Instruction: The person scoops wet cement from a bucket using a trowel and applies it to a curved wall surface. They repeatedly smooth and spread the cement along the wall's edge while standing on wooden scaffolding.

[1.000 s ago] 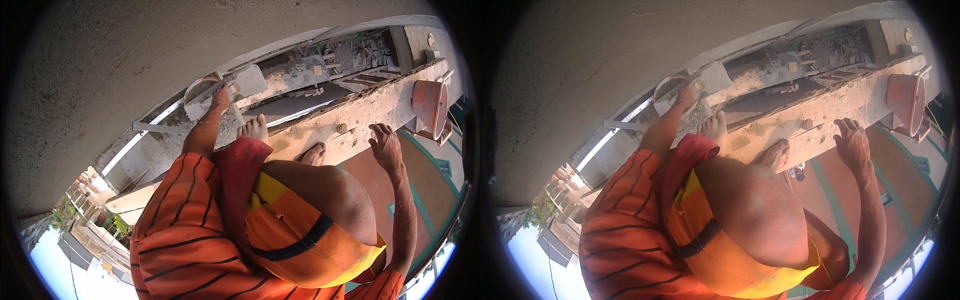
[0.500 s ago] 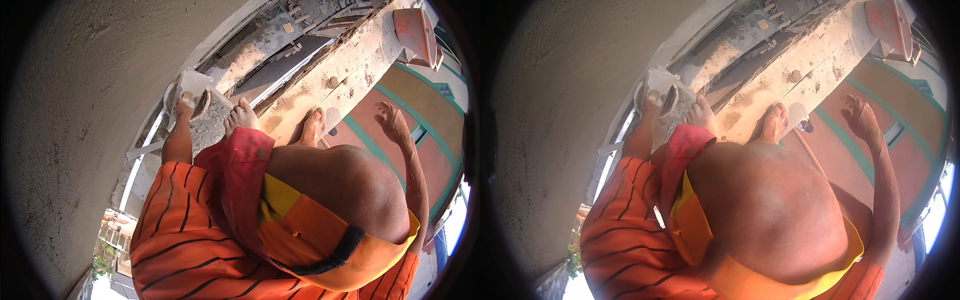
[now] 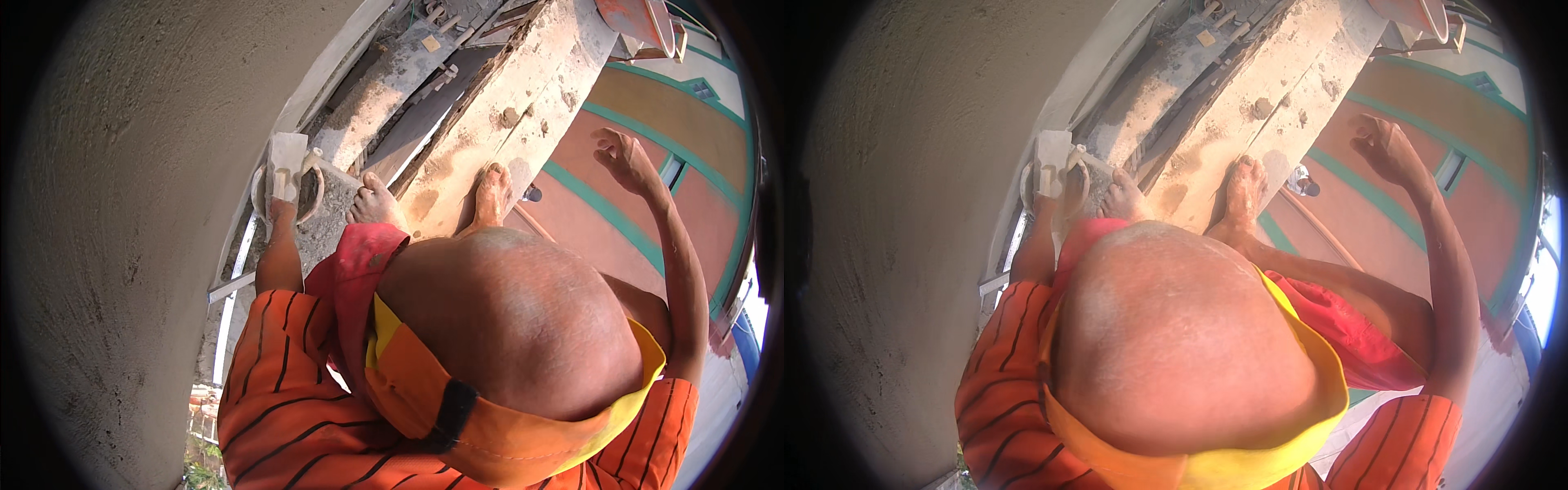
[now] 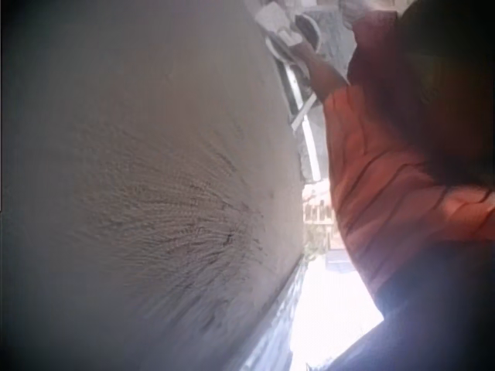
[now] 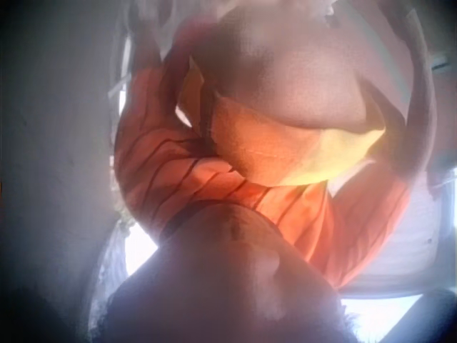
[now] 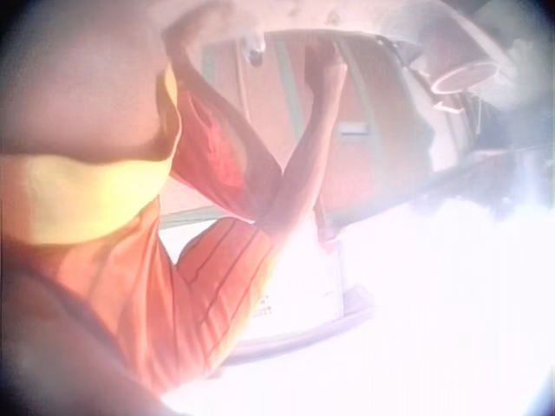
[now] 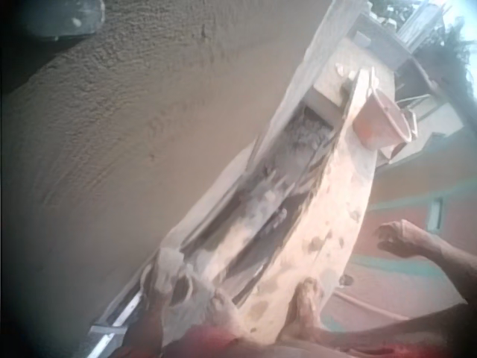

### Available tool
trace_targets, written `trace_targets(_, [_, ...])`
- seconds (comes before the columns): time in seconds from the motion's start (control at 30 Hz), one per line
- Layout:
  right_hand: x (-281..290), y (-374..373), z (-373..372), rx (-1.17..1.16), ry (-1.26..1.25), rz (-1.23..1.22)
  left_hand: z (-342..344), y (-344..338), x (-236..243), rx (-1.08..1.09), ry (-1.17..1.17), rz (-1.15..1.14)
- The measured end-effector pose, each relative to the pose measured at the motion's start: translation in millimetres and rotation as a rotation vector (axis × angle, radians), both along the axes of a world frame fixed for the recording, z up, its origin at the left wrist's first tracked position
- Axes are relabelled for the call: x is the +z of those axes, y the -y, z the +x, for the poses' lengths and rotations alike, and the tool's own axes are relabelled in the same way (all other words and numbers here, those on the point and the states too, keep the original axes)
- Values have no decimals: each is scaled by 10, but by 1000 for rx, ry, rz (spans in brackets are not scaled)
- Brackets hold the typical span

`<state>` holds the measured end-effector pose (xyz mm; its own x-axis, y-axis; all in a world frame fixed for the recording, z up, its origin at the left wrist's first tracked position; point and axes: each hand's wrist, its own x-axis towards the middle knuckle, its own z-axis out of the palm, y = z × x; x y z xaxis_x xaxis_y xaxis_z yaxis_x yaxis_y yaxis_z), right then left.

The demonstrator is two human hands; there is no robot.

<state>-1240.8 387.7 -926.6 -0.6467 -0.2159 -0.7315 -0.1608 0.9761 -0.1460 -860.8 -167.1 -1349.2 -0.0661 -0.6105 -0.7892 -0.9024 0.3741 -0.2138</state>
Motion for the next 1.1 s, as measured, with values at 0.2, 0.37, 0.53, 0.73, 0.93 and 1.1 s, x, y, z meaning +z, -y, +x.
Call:
trace_targets(0.2, [-4, 49, -83, 5, -34, -64, -244, -72, 171, -115, -72, 121])
trace_targets(0.37, [50, 65, -169, 134, -48, -17, -1015, -301, 685, -233, -287, 403])
trace_targets(0.53, [181, -28, -523, 157, -203, 15, -2353, -887, 1489, -417, -687, 633])
trace_targets(0.73, [619, -76, -973, 147, -610, -98, -3644, -1501, 2719, -849, -914, 707])
trace_targets(0.93, [797, -781, -169, -61, -647, -23, -3957, -1703, 3565, -1086, -784, 665])
trace_targets(1.1, [940, -1949, 1932, -205, -590, 192, -4433, -1760, 3545, -1322, -719, 669])
